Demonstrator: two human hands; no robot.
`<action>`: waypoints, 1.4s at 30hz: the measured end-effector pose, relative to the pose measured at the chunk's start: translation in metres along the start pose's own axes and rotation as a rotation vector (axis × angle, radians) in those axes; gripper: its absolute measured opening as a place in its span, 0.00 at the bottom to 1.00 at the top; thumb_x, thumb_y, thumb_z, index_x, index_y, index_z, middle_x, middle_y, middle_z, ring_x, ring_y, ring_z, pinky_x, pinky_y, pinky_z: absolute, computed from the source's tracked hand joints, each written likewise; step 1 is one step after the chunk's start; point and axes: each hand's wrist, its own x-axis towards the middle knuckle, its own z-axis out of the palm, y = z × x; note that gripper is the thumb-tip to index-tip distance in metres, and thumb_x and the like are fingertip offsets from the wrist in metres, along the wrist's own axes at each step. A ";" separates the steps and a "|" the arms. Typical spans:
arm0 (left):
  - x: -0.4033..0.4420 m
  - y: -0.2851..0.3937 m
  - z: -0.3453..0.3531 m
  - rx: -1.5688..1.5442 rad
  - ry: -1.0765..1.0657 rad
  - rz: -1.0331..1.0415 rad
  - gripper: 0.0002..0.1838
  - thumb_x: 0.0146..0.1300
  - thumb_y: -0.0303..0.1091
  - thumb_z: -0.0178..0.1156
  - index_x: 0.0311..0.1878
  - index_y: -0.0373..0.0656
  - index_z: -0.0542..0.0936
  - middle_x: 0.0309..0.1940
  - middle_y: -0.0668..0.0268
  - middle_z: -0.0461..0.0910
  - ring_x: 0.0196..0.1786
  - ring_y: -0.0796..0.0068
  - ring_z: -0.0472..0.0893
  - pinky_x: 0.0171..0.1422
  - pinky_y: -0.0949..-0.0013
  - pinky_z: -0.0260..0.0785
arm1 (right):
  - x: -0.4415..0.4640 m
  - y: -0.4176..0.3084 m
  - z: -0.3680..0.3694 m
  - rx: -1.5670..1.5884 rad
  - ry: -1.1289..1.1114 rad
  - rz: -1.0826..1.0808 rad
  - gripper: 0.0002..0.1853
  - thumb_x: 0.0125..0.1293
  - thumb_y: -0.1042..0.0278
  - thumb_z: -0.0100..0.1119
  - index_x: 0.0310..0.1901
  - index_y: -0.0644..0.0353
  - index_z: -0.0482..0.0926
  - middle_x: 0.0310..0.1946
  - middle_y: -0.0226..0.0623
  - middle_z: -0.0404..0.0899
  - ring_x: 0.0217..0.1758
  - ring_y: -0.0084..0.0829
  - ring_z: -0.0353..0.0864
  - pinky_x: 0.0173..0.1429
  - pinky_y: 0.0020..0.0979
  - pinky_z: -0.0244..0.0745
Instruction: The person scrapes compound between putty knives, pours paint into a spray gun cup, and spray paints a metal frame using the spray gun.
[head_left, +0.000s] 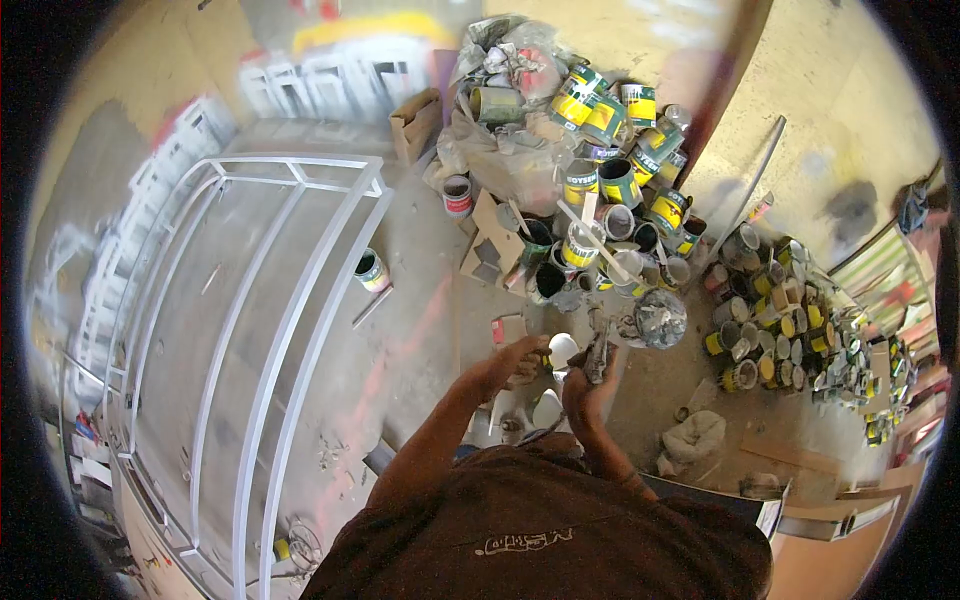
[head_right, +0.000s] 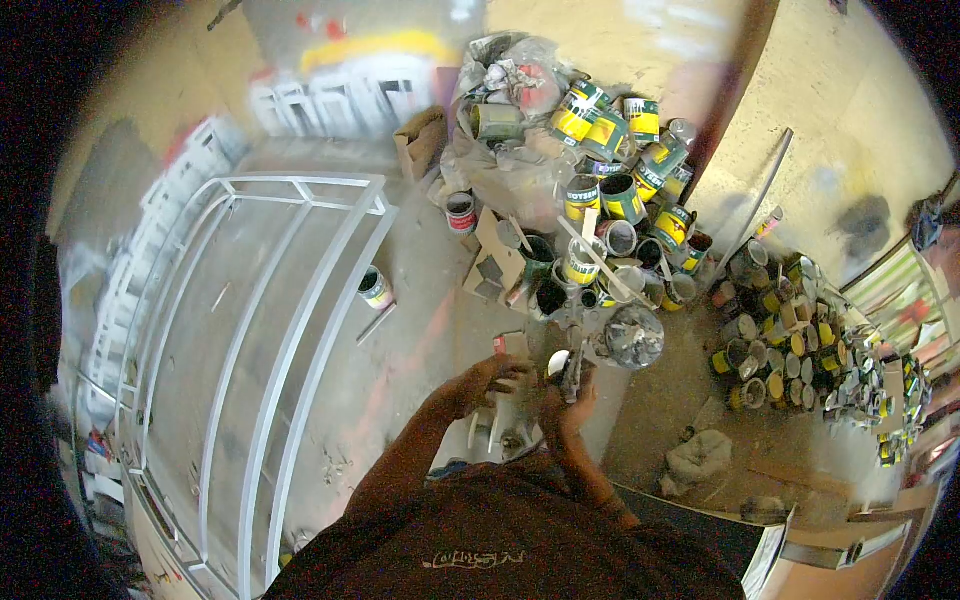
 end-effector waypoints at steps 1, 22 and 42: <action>0.006 -0.008 -0.001 -0.045 -0.032 -0.045 0.37 0.64 0.69 0.41 0.66 0.53 0.71 0.63 0.67 0.72 0.57 0.62 0.71 0.60 0.51 0.61 | 0.003 -0.005 0.002 0.002 0.002 -0.001 0.26 0.54 0.82 0.51 0.58 0.65 0.68 0.36 0.35 0.77 0.42 0.31 0.76 0.56 0.38 0.72; 0.028 -0.051 0.039 0.010 -0.005 0.125 0.19 0.70 0.44 0.52 0.57 0.43 0.78 0.51 0.67 0.81 0.48 0.73 0.80 0.51 0.68 0.69 | 0.050 0.004 -0.004 -0.188 0.154 -0.099 0.18 0.57 0.80 0.55 0.49 0.60 0.68 0.40 0.36 0.75 0.44 0.28 0.75 0.64 0.39 0.66; 0.022 -0.088 -0.029 0.065 0.096 0.252 0.19 0.68 0.45 0.55 0.49 0.37 0.81 0.45 0.61 0.81 0.43 0.71 0.81 0.46 0.68 0.73 | 0.076 0.021 0.052 0.509 0.361 0.357 0.26 0.72 0.45 0.39 0.59 0.56 0.70 0.47 0.41 0.74 0.34 0.34 0.76 0.36 0.36 0.75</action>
